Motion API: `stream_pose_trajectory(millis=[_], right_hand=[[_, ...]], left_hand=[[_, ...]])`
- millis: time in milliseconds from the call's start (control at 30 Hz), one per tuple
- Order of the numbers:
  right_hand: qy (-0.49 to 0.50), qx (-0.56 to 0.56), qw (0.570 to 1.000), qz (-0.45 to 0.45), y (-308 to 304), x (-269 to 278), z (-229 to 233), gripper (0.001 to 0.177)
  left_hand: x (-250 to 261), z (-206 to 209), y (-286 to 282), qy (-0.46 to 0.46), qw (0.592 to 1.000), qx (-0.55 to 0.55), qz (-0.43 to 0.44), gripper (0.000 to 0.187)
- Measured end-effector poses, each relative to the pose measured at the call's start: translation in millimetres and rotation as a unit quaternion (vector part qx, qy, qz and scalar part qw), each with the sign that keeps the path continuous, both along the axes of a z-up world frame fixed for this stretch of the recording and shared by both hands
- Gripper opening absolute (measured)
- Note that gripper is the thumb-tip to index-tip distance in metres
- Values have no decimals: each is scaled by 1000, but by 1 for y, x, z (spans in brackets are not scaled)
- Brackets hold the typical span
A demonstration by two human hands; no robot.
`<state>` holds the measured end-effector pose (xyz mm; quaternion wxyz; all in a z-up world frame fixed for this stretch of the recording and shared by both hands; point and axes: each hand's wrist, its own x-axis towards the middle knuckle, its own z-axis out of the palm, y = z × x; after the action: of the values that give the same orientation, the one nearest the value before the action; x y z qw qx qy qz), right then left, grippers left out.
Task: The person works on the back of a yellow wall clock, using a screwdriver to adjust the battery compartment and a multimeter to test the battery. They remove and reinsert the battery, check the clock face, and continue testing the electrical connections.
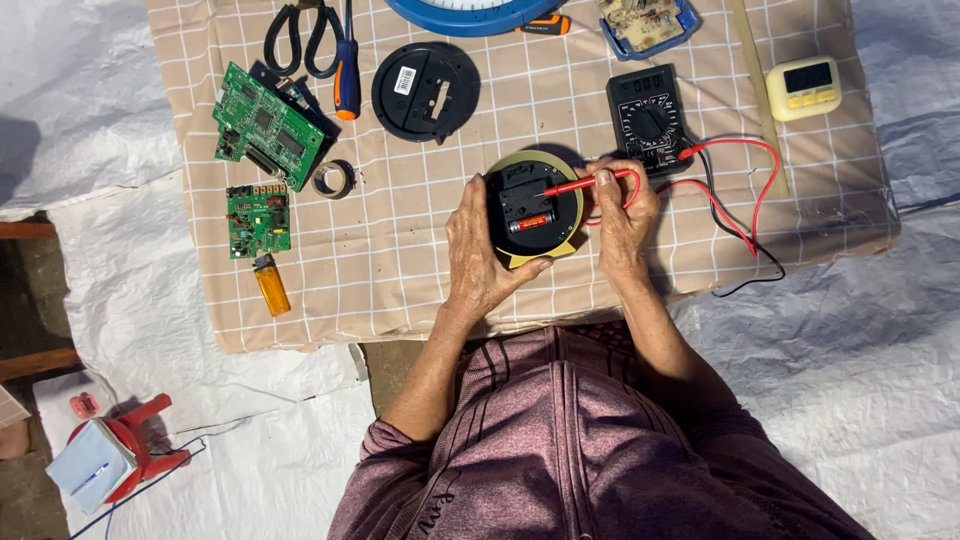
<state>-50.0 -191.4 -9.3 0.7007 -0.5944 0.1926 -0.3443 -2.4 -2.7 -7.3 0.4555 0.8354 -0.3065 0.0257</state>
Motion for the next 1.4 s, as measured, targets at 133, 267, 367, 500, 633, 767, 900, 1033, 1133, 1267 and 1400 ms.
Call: stream_pose_trajectory(millis=[133,267,367,500,633,767,900,1033,1133,1267,1400], right_hand=[[7,4,1000,-4,-1,-1,3,8],[3,20,1000,-2,1,-1,10,8],[-4,26,1000,0,5,0,23,8],[-4,45,999,9,6,3,28,10],[-7,53,999,11,10,6,34,11],[-21,52,998,21,12,16,36,11],[-36,63,997,26,11,30,27,14],[-41,70,996,32,14,40,26,12],[-42,78,996,24,15,43,23,12],[-36,63,997,25,16,43,24,11],[-35,38,998,21,17,43,25,12]], left_hand=[[-1,7,0,14,1000,0,-5,134],[-2,20,0,32,999,-6,-17,134],[-2,26,-2,25,999,7,-22,135],[-2,23,-5,11,1000,3,-20,133],[3,26,-2,21,1000,-9,-20,133],[15,25,2,2,1000,-13,-19,133],[30,26,2,-11,1000,-17,-24,133],[35,26,3,-11,1000,-21,-18,132],[38,21,2,-4,1000,-24,-13,132],[39,17,2,5,1000,-26,-15,132],[40,19,3,12,999,-31,-14,132]])
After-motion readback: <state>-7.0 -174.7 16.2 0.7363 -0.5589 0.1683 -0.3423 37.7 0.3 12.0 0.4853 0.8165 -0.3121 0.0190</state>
